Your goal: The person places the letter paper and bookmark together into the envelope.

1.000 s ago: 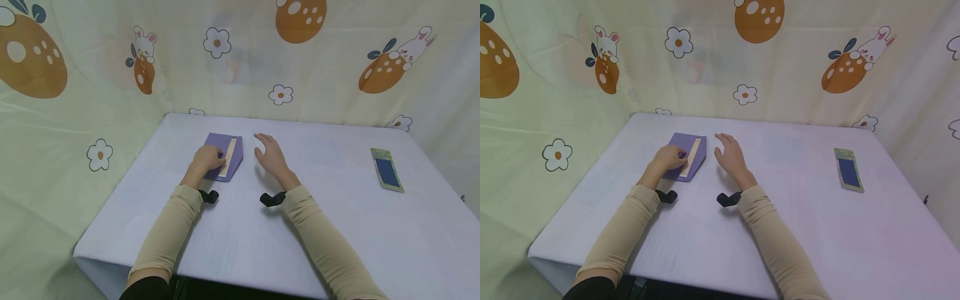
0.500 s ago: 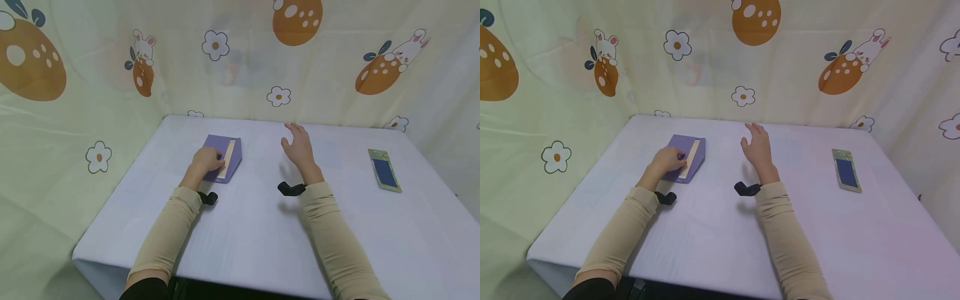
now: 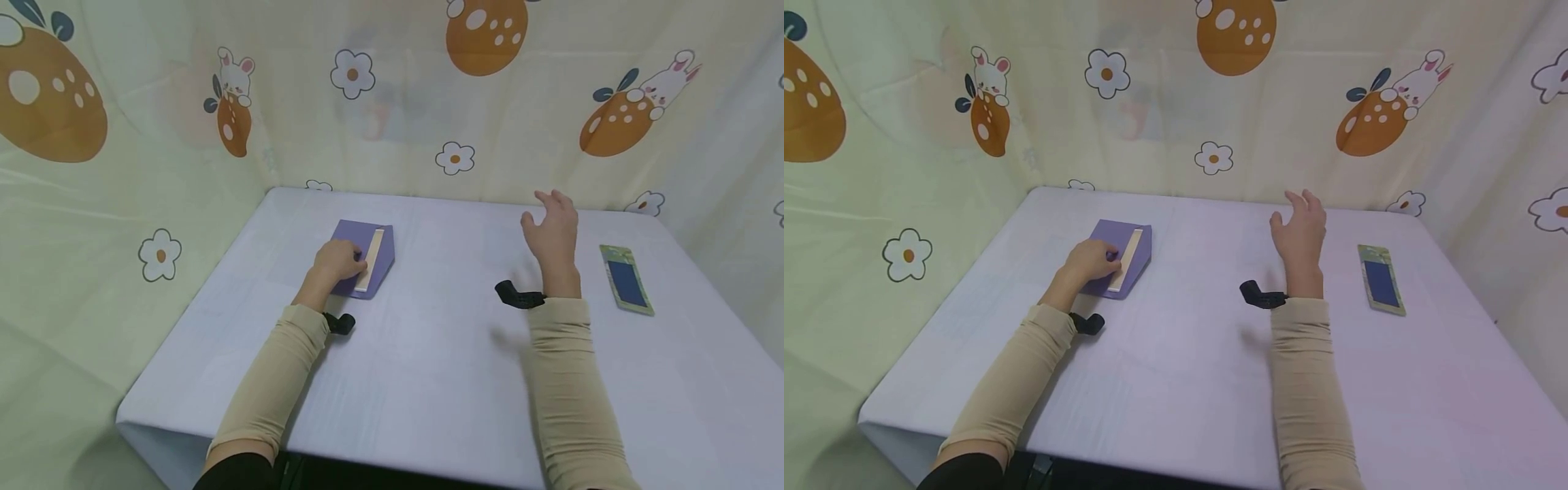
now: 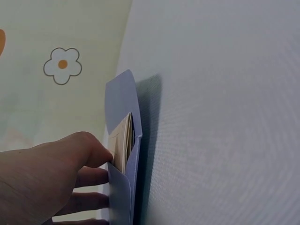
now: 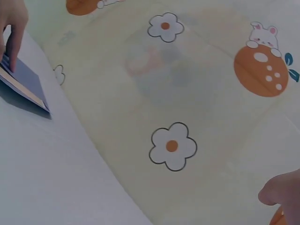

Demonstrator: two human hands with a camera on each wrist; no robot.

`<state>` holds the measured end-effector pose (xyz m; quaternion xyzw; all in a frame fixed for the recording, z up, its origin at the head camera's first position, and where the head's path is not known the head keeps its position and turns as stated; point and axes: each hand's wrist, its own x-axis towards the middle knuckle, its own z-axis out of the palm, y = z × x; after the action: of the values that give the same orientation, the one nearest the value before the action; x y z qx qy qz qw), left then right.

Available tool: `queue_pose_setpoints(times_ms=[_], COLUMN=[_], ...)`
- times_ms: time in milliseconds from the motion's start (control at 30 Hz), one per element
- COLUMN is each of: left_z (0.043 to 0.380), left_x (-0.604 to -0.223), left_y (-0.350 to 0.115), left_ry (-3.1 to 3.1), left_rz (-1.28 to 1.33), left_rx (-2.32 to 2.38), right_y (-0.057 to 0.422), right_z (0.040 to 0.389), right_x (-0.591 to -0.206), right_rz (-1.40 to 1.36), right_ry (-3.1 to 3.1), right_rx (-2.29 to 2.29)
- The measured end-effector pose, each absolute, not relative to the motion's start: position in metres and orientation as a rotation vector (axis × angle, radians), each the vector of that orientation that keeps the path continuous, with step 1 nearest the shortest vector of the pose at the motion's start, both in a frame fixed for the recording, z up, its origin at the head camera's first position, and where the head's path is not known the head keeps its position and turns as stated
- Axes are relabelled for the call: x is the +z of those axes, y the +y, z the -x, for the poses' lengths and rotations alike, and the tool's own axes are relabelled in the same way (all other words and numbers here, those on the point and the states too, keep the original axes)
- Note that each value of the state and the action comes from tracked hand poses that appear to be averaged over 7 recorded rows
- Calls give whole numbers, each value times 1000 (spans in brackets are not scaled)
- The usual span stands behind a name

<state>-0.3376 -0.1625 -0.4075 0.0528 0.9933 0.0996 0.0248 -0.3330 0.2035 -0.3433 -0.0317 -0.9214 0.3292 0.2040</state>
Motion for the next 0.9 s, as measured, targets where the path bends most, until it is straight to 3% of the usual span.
queue_pose_setpoints(times_ms=[333,900], left_z=[338,339], left_x=[-408,-409], left_y=[-162,-163], left_ry=[3067,3073], left_rz=[-160,-146], left_rx=[284,295], right_y=[252,308], right_z=[326,319], right_x=[-341,-387], right_rz=[313,764], right_ry=[-2620,-3086], right_rx=[907,1022])
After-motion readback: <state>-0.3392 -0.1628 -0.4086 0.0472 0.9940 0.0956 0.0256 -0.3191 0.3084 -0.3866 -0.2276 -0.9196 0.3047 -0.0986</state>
